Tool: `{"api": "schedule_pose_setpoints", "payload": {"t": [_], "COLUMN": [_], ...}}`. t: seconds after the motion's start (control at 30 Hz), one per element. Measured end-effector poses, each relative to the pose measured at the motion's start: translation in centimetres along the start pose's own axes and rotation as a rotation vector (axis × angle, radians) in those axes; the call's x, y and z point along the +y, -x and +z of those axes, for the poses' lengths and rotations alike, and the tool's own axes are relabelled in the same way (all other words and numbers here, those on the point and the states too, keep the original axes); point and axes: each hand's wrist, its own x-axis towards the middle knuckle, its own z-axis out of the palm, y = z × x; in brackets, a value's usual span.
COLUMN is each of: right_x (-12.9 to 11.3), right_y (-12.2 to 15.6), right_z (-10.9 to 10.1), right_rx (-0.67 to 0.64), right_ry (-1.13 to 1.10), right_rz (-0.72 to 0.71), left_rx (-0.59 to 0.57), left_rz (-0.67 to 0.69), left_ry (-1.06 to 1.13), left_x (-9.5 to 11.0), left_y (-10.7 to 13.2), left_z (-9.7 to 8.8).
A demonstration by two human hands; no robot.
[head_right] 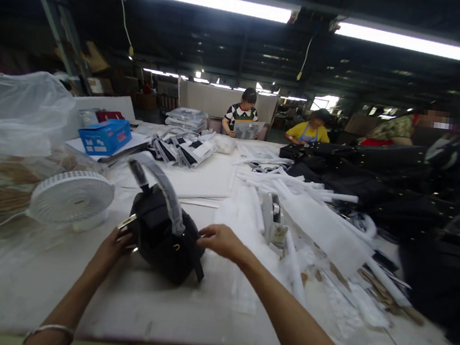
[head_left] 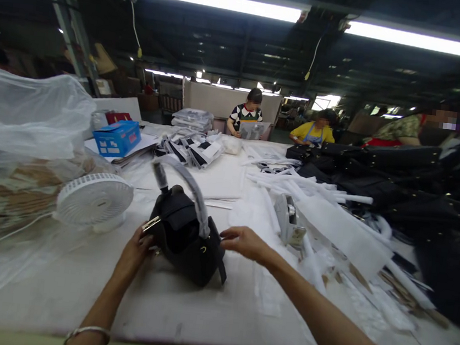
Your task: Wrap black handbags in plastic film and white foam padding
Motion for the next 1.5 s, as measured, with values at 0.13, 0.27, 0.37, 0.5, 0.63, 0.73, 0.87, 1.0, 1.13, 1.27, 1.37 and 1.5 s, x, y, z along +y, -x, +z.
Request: {"api": "schedule_pose_setpoints", "payload": {"t": [0.13,0.27,0.37,0.5,0.63,0.73,0.87,1.0,1.13,1.27,1.37,1.5], "right_x": [1.4,1.0,1.1,2.1,3.5,4.4,4.7,4.8,6.3,7.0,5.4,1.5], "right_y": [2.8,5.4,6.3,6.5,6.3,6.4,6.3,5.3,4.4,4.9,6.6,9.4], "right_z": [4.5,7.4,8.0,7.6,6.8,6.7,7.4,7.1,4.1,0.9,0.4,3.0], "right_rx": [0.121,0.154,0.139,0.134,0.117,0.145,0.036,0.012,0.049,0.109,0.121,0.039], "right_ry": [0.000,-0.080,-0.152,-0.181,-0.067,0.263,0.632,0.742,0.750,0.690,0.483,-0.599], "right_rz": [-0.056,-0.098,-0.090,-0.040,-0.010,0.019,0.019,0.055,0.114,0.186,0.191,0.127], "left_rx": [-0.044,-0.122,-0.222,-0.253,-0.127,-0.007,0.114,0.173,0.180,0.186,0.112,-0.266], "left_rz": [0.024,0.051,0.079,0.105,0.111,0.108,0.139,0.169,0.149,0.134,0.094,0.022], "left_ry": [-0.034,-0.062,-0.058,-0.069,-0.105,-0.123,-0.104,-0.063,-0.048,-0.072,-0.122,-0.014], "left_x": [1.0,2.3,2.9,2.5,1.5,1.1,0.9,0.4,-0.8,-2.1,-2.4,-1.4], "left_y": [-1.0,-2.6,-3.4,-3.2,-2.3,-1.2,2.0,6.6,10.8,14.1,16.5,19.5], "left_z": [1.1,2.7,4.4,6.5,6.7,5.5,3.5,2.3,1.6,0.9,1.5,4.5]}}
